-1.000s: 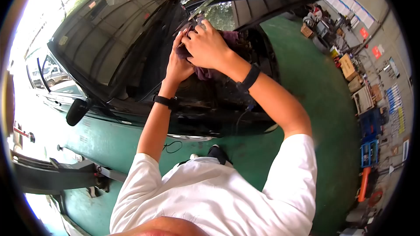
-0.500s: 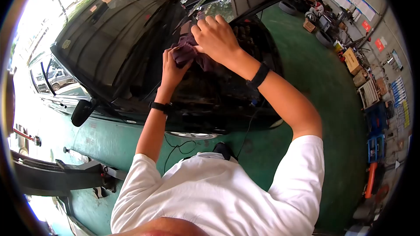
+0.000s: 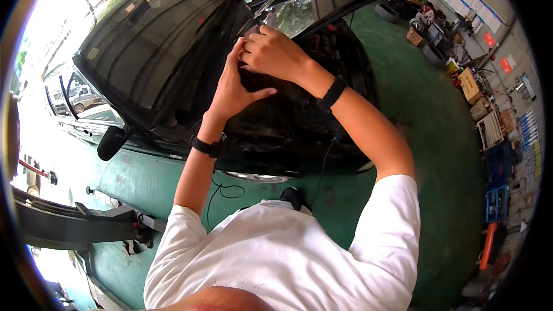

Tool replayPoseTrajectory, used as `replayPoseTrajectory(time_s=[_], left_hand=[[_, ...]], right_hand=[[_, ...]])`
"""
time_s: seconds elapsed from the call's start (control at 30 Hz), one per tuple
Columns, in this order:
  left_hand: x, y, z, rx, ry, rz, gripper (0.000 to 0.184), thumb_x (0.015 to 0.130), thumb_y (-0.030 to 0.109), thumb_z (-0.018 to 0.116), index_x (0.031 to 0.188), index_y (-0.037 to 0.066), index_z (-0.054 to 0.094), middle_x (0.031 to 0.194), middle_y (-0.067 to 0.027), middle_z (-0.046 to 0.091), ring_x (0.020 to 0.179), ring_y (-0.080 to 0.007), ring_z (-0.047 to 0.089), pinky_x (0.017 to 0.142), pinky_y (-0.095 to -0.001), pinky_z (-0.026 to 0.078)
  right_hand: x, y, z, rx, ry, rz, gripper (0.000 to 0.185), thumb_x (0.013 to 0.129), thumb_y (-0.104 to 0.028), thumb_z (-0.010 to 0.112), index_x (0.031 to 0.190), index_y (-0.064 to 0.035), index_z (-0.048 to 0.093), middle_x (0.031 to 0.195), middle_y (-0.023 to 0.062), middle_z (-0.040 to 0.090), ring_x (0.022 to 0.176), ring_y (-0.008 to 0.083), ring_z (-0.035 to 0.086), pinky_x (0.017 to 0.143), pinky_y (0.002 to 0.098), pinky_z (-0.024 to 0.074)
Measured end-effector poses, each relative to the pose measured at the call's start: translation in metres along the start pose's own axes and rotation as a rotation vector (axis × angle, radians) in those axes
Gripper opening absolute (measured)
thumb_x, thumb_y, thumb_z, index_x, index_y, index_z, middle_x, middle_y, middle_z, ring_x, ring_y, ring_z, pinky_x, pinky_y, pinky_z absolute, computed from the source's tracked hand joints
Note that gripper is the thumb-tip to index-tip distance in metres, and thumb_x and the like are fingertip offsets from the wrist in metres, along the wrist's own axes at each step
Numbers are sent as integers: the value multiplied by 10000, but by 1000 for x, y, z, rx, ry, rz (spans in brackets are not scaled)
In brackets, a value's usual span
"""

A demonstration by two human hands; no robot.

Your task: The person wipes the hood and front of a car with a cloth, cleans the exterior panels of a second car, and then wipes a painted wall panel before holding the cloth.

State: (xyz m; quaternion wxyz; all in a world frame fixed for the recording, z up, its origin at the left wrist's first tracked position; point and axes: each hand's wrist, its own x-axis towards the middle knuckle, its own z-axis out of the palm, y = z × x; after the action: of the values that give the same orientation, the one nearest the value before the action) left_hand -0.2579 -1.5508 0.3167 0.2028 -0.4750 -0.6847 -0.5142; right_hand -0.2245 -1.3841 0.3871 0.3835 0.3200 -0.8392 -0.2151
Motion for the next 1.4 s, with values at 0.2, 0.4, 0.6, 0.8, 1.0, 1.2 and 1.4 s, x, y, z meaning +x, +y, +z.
replayPoseTrajectory(time_s=[0.2, 0.4, 0.6, 0.8, 1.0, 1.2, 1.4], left_hand=[[-4, -12, 17, 277, 136, -40, 655, 723, 253, 835, 1292, 64, 572, 1191, -137, 572, 1136, -327, 553, 967, -406, 471], [-25, -22, 10, 421, 139, -73, 437, 732, 268, 794, 1061, 23, 647, 1082, -130, 594, 1018, -326, 560, 880, -414, 470], [-67, -53, -1, 578, 162, -114, 401, 712, 231, 778, 1019, 5, 652, 1075, -121, 600, 1035, -328, 541, 895, -418, 428], [-103, -95, -1, 423, 255, -155, 332, 703, 101, 716, 990, -43, 632, 1022, -174, 561, 948, -381, 545, 859, -453, 446], [-70, -61, 3, 204, 246, -129, 337, 718, 65, 718, 1025, -38, 627, 1105, -162, 602, 967, -365, 641, 809, -401, 519], [12, 7, 31, 38, 245, 6, 431, 695, 45, 729, 1091, -21, 570, 1238, -146, 642, 1063, -332, 664, 889, -362, 525], [29, 26, 27, 66, 120, 15, 543, 706, 1, 706, 1223, 26, 542, 1151, -143, 681, 1042, -305, 680, 888, -329, 519]], right_hand=[[-5, 47, -39, 11, 39, 3, 191, 879, -279, 661, 775, -120, 641, 823, -3, 623, 828, 156, 607, 770, 339, 451], [-13, 130, -131, -366, 183, 260, 186, 889, -235, 637, 790, -78, 637, 845, 56, 626, 849, 248, 593, 799, 391, 436], [-29, 172, -162, -447, 146, 514, 255, 892, -272, 611, 736, -71, 601, 845, 100, 585, 899, 309, 562, 820, 452, 415], [-31, 172, -157, -417, 117, 525, 271, 895, -315, 607, 791, -68, 645, 905, 91, 610, 962, 291, 564, 846, 438, 421], [-31, 170, -157, -390, 60, 604, 275, 887, -331, 613, 822, -67, 658, 945, 82, 609, 1001, 290, 557, 876, 435, 422], [-32, 169, -159, -432, -32, 637, 271, 886, -347, 602, 865, -83, 660, 961, 90, 607, 1014, 299, 557, 894, 450, 434], [-34, 173, -159, -432, -93, 646, 274, 895, -352, 583, 871, -89, 657, 961, 96, 606, 1024, 308, 559, 910, 458, 440]])
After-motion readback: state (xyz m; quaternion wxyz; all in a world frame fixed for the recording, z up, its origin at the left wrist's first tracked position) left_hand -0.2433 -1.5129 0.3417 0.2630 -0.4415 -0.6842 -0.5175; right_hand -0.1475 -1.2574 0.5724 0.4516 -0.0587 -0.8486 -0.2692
